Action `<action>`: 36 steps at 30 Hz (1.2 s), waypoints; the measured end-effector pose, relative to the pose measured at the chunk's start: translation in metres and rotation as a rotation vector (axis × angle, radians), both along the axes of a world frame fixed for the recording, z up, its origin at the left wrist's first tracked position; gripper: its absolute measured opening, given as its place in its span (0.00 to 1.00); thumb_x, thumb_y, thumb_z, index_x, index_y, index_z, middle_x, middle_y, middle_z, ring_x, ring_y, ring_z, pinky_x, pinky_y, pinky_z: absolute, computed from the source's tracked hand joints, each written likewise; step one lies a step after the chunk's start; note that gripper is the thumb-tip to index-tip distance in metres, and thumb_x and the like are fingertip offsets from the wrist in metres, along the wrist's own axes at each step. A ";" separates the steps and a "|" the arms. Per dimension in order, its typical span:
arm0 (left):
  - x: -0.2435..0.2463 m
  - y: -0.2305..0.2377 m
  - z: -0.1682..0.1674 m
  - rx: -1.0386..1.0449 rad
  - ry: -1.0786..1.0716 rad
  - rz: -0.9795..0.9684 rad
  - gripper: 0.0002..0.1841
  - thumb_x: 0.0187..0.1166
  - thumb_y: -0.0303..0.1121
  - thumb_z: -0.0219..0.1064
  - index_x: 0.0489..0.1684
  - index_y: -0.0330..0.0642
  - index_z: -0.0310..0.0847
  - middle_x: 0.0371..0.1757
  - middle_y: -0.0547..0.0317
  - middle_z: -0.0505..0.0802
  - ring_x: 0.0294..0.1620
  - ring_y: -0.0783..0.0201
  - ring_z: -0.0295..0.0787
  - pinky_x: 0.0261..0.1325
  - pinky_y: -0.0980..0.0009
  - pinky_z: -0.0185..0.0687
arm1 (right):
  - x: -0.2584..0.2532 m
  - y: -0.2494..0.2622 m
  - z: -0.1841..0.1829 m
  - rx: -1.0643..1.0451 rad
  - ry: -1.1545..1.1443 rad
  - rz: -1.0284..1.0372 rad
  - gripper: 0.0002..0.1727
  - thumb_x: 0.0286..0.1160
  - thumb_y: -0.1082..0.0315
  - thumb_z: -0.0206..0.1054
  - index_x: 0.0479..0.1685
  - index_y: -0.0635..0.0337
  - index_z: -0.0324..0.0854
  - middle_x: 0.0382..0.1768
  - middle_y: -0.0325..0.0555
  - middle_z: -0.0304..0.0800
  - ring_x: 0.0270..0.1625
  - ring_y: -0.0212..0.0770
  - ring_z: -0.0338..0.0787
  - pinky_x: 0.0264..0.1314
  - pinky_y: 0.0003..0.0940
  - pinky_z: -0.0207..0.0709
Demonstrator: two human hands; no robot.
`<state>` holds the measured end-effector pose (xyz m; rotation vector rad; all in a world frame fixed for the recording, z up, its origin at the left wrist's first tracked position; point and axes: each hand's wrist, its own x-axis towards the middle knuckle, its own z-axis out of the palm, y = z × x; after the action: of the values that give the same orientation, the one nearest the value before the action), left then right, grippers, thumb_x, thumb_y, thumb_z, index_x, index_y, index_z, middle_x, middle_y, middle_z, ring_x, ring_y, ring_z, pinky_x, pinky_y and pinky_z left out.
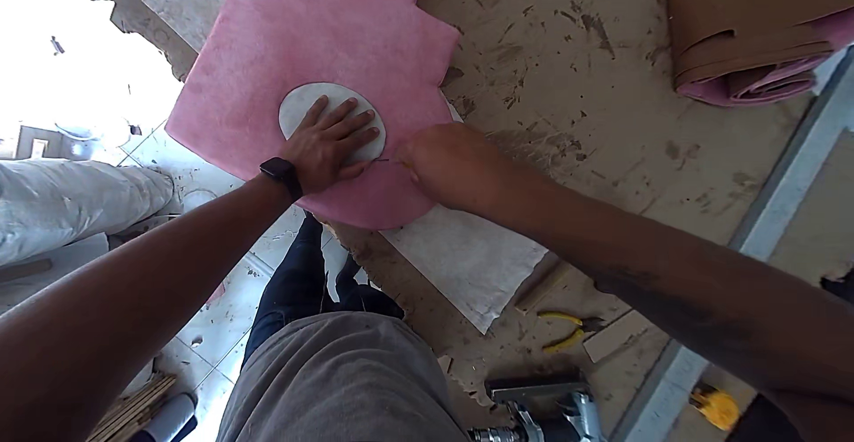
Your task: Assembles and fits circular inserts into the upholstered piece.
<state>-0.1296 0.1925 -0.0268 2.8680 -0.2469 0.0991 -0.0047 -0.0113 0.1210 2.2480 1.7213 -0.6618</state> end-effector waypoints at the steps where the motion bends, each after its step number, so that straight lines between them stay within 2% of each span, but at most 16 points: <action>1: -0.001 0.000 0.001 0.002 0.006 0.000 0.32 0.84 0.66 0.50 0.86 0.70 0.71 0.92 0.70 0.68 0.96 0.55 0.49 0.95 0.39 0.38 | -0.003 0.003 0.003 -0.009 -0.007 0.007 0.08 0.79 0.66 0.63 0.47 0.48 0.89 0.33 0.44 0.88 0.39 0.50 0.90 0.35 0.51 0.82; 3: 0.000 -0.001 0.002 0.004 0.023 0.005 0.33 0.84 0.67 0.49 0.86 0.70 0.70 0.92 0.70 0.67 0.96 0.56 0.49 0.95 0.39 0.38 | -0.013 -0.004 0.001 0.005 -0.022 -0.002 0.07 0.79 0.69 0.62 0.42 0.52 0.86 0.31 0.48 0.84 0.35 0.52 0.88 0.30 0.50 0.79; 4: 0.000 -0.002 0.002 0.002 0.029 0.005 0.33 0.84 0.67 0.49 0.87 0.70 0.69 0.93 0.70 0.67 0.96 0.56 0.48 0.95 0.39 0.37 | -0.019 -0.012 -0.004 0.023 -0.022 -0.023 0.08 0.78 0.71 0.61 0.45 0.54 0.86 0.33 0.50 0.82 0.33 0.53 0.87 0.27 0.50 0.79; 6: 0.001 -0.001 0.000 0.003 0.027 0.004 0.33 0.83 0.66 0.49 0.87 0.70 0.69 0.93 0.69 0.66 0.96 0.55 0.48 0.95 0.38 0.37 | -0.026 -0.025 -0.017 0.040 -0.021 -0.069 0.14 0.79 0.70 0.61 0.59 0.52 0.87 0.37 0.51 0.81 0.33 0.52 0.87 0.28 0.47 0.80; 7: 0.001 -0.001 0.000 0.003 0.020 0.003 0.32 0.83 0.66 0.49 0.86 0.71 0.70 0.93 0.69 0.66 0.96 0.54 0.49 0.95 0.38 0.37 | -0.027 -0.027 -0.019 0.038 -0.027 -0.074 0.15 0.81 0.69 0.61 0.61 0.50 0.87 0.38 0.50 0.81 0.33 0.51 0.86 0.28 0.46 0.80; 8: 0.001 0.001 0.000 0.002 0.021 0.004 0.32 0.84 0.66 0.49 0.86 0.71 0.70 0.93 0.69 0.66 0.96 0.54 0.49 0.95 0.37 0.37 | -0.025 -0.024 -0.020 0.041 -0.026 -0.066 0.14 0.81 0.68 0.60 0.59 0.50 0.87 0.36 0.50 0.82 0.33 0.51 0.87 0.28 0.46 0.80; 12: 0.002 0.001 0.003 0.014 0.061 -0.013 0.32 0.85 0.66 0.47 0.87 0.73 0.68 0.94 0.70 0.64 0.97 0.54 0.46 0.95 0.37 0.35 | -0.008 0.005 -0.005 -0.003 0.027 0.006 0.08 0.83 0.66 0.60 0.38 0.54 0.84 0.28 0.48 0.84 0.35 0.54 0.89 0.31 0.54 0.81; 15: 0.003 0.000 0.005 0.017 0.065 -0.021 0.32 0.85 0.66 0.47 0.87 0.73 0.68 0.94 0.69 0.64 0.97 0.53 0.45 0.94 0.36 0.33 | 0.004 0.033 0.010 -0.094 0.040 0.052 0.09 0.75 0.67 0.66 0.47 0.48 0.89 0.33 0.44 0.88 0.41 0.50 0.90 0.37 0.52 0.83; 17: 0.003 0.002 0.005 0.019 0.061 -0.025 0.31 0.85 0.67 0.47 0.86 0.73 0.70 0.93 0.68 0.65 0.97 0.52 0.46 0.94 0.36 0.34 | 0.009 0.047 0.013 -0.143 0.049 0.078 0.09 0.71 0.68 0.69 0.47 0.47 0.89 0.34 0.43 0.87 0.40 0.49 0.90 0.37 0.52 0.83; 24: 0.003 0.001 0.005 0.041 0.074 -0.041 0.29 0.85 0.67 0.48 0.77 0.69 0.79 0.91 0.65 0.70 0.97 0.49 0.46 0.94 0.35 0.34 | 0.012 0.082 0.018 -0.294 0.025 0.202 0.04 0.65 0.70 0.73 0.34 0.49 0.85 0.31 0.44 0.84 0.36 0.48 0.87 0.31 0.51 0.80; 26: 0.002 0.002 0.003 0.040 0.060 -0.041 0.29 0.85 0.66 0.48 0.72 0.67 0.84 0.87 0.62 0.76 0.96 0.48 0.49 0.94 0.35 0.35 | 0.014 0.093 0.017 -0.352 0.041 0.218 0.04 0.66 0.71 0.73 0.36 0.50 0.88 0.31 0.44 0.85 0.35 0.47 0.87 0.32 0.51 0.80; 29: 0.003 -0.001 0.004 0.074 0.061 -0.041 0.29 0.85 0.67 0.47 0.72 0.66 0.84 0.84 0.60 0.79 0.95 0.48 0.52 0.93 0.34 0.36 | 0.019 0.098 0.010 -0.398 0.035 0.205 0.04 0.65 0.68 0.74 0.36 0.47 0.90 0.27 0.41 0.87 0.28 0.44 0.87 0.29 0.49 0.81; 31: 0.005 0.001 0.008 0.065 0.104 -0.029 0.31 0.85 0.67 0.45 0.77 0.66 0.80 0.88 0.63 0.74 0.96 0.51 0.48 0.94 0.36 0.33 | 0.020 0.092 0.011 -0.330 0.045 0.154 0.01 0.65 0.66 0.75 0.33 0.48 0.90 0.25 0.41 0.87 0.25 0.43 0.86 0.27 0.48 0.81; 32: 0.005 0.000 0.010 0.030 0.140 -0.014 0.31 0.86 0.66 0.43 0.79 0.66 0.78 0.89 0.65 0.72 0.97 0.53 0.45 0.95 0.38 0.30 | 0.018 0.083 0.014 -0.246 0.051 0.108 0.01 0.66 0.65 0.74 0.31 0.50 0.89 0.26 0.43 0.86 0.27 0.45 0.86 0.29 0.49 0.81; 34: 0.008 -0.004 0.013 -0.070 0.157 0.056 0.31 0.89 0.62 0.39 0.80 0.64 0.77 0.89 0.68 0.73 0.97 0.57 0.46 0.95 0.40 0.28 | 0.015 0.065 0.013 0.011 0.044 0.002 0.04 0.68 0.63 0.72 0.31 0.51 0.84 0.32 0.46 0.85 0.39 0.51 0.88 0.36 0.55 0.80; 36: 0.016 -0.013 0.013 -0.106 0.139 0.151 0.31 0.90 0.57 0.36 0.81 0.59 0.75 0.88 0.66 0.73 0.96 0.58 0.48 0.95 0.39 0.30 | 0.014 0.049 0.006 0.267 0.052 -0.149 0.06 0.70 0.59 0.69 0.34 0.49 0.86 0.36 0.44 0.88 0.45 0.50 0.90 0.41 0.57 0.81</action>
<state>-0.1137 0.1792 -0.0136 2.7686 0.0026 -0.0574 0.0097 0.0380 0.1265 2.5818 1.7707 -0.5529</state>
